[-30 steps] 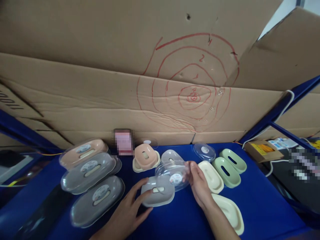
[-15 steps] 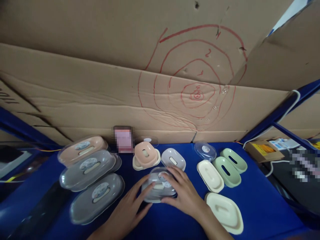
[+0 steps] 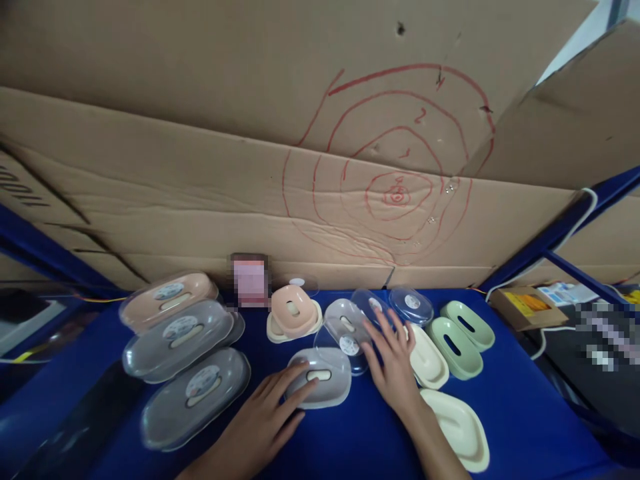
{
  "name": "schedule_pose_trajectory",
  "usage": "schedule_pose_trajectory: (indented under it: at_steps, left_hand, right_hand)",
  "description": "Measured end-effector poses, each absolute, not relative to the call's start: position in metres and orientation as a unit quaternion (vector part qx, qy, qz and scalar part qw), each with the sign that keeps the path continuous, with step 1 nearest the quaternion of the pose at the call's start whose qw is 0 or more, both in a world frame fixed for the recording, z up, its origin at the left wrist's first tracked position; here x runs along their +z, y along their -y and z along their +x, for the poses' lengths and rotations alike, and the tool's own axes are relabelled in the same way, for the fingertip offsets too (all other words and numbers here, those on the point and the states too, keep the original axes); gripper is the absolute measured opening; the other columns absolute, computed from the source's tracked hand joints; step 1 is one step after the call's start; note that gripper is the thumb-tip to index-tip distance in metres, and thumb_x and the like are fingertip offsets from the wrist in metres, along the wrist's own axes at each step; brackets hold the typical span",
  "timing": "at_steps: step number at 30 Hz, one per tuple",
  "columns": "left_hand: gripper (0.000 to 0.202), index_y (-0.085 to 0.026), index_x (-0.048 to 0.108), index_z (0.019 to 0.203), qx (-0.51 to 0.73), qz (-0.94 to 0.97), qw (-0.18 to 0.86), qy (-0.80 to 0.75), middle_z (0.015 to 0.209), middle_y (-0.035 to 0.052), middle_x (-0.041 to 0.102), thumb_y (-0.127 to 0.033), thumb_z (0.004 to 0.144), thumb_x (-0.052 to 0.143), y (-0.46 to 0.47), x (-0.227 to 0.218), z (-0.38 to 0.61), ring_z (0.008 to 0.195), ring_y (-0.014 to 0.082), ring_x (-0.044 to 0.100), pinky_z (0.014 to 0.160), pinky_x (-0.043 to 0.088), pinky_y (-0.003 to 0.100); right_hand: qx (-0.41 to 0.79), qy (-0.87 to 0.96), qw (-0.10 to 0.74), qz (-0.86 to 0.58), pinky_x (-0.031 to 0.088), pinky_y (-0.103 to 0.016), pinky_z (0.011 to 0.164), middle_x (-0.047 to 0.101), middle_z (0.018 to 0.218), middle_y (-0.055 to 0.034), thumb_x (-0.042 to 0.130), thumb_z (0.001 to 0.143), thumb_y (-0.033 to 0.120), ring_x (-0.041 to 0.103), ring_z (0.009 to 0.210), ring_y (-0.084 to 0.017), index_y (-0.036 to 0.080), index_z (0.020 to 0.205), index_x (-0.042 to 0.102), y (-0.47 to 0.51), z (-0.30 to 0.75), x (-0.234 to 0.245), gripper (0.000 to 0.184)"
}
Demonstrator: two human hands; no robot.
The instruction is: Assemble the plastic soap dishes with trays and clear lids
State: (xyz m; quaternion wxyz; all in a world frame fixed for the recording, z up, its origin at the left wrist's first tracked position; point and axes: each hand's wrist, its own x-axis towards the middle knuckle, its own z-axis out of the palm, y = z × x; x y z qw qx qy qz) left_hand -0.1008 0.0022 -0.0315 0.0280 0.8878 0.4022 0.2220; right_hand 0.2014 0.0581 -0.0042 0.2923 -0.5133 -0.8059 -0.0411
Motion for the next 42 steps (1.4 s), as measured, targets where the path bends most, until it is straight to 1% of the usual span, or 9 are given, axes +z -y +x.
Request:
schedule_pose_trajectory:
  at_steps: [4,7,13,19,24,31,36,39,42]
  left_hand:
    - [0.064,-0.030,0.050,0.156,0.259,0.866,0.049,-0.424,0.157,0.0107,0.056,-0.011,0.095,0.061,-0.003,-0.038,-0.102,0.139,0.0289,0.062,0.111,0.059,0.046]
    - [0.066,-0.029,0.045,0.159,0.294,0.836,0.061,-0.459,0.157,0.0133,0.054,-0.017,0.097,0.064,-0.003,-0.046,-0.103,0.138,0.0294,0.063,0.110,0.060,0.045]
    - [0.071,-0.029,0.038,0.164,0.302,0.824,0.063,-0.475,0.164,0.0141,0.048,-0.020,0.099,0.064,-0.005,-0.047,-0.105,0.145,0.0308,0.058,0.113,0.057,0.047]
    - [0.066,-0.026,0.041,0.162,0.294,0.842,0.061,-0.448,0.161,0.0146,0.052,-0.017,0.100,0.061,-0.010,-0.041,-0.106,0.146,0.0309,0.056,0.114,0.056,0.050]
    - [0.062,-0.029,0.048,0.158,0.306,0.837,0.060,-0.450,0.162,0.0143,0.050,-0.021,0.099,0.066,-0.010,-0.040,-0.107,0.147,0.0331,0.055,0.114,0.056,0.053]
    - [0.067,-0.033,0.047,0.156,0.295,0.820,0.122,-0.475,0.174,0.0120,0.032,-0.019,0.096,0.072,-0.009,-0.044,-0.104,0.154,0.0336,0.048,0.119,0.052,0.051]
    - [0.063,-0.034,0.050,0.152,0.312,0.813,0.127,-0.476,0.168,0.0131,0.041,-0.020,0.095,0.073,-0.014,-0.045,-0.106,0.151,0.0340,0.051,0.118,0.052,0.055]
    - [0.057,-0.033,0.056,0.145,0.320,0.809,0.134,-0.475,0.161,0.0120,0.048,-0.019,0.093,0.075,-0.013,-0.045,-0.107,0.145,0.0329,0.057,0.115,0.055,0.054]
    - [0.054,-0.033,0.060,0.140,0.322,0.803,0.149,-0.480,0.156,0.0114,0.049,-0.017,0.091,0.077,-0.011,-0.046,-0.106,0.139,0.0319,0.062,0.112,0.057,0.053]
  right_hand:
    - [-0.004,0.898,0.167,-0.408,0.037,-0.062,0.124,0.055,0.161,-0.0100,0.058,0.109,0.039,0.051,0.150,-0.030,0.029,0.165,0.039,-0.054,0.191,-0.004,0.061]
    - [-0.014,0.909,0.166,-0.382,0.044,-0.057,0.121,0.053,0.163,-0.0080,0.052,0.111,0.026,0.047,0.153,-0.028,0.027,0.163,0.044,-0.050,0.182,-0.002,0.053]
    - [0.016,0.945,0.131,-0.299,0.037,-0.056,0.129,0.053,0.163,-0.0034,0.056,0.108,0.021,0.043,0.156,-0.025,0.027,0.157,0.053,-0.034,0.163,0.005,0.050]
    - [-0.026,0.938,0.166,-0.303,0.036,-0.057,0.130,0.050,0.165,-0.0080,0.068,0.102,0.020,0.042,0.157,-0.028,0.024,0.157,0.053,-0.032,0.152,-0.016,0.057]
    - [-0.016,0.931,0.191,-0.311,0.038,-0.052,0.130,0.054,0.162,-0.0107,0.066,0.104,0.023,0.044,0.156,-0.026,0.020,0.165,0.041,-0.037,0.158,-0.029,0.065]
    - [0.024,0.917,0.209,-0.340,0.046,-0.054,0.124,0.051,0.164,-0.0122,0.062,0.107,0.027,0.042,0.157,-0.028,0.024,0.168,0.035,-0.038,0.162,-0.027,0.067]
    - [0.015,0.895,0.197,-0.399,0.047,-0.055,0.123,0.044,0.169,-0.0110,0.066,0.104,0.027,0.031,0.162,-0.032,0.027,0.171,0.026,-0.027,0.154,-0.034,0.078]
    - [-0.002,0.902,0.183,-0.391,0.049,-0.057,0.121,0.041,0.171,-0.0124,0.074,0.099,0.029,0.024,0.163,-0.036,0.027,0.170,0.030,-0.018,0.154,-0.037,0.084]
    - [-0.016,0.909,0.186,-0.373,0.050,-0.054,0.121,0.041,0.171,-0.0126,0.073,0.099,0.020,0.021,0.164,-0.035,0.027,0.169,0.034,-0.013,0.156,-0.039,0.080]
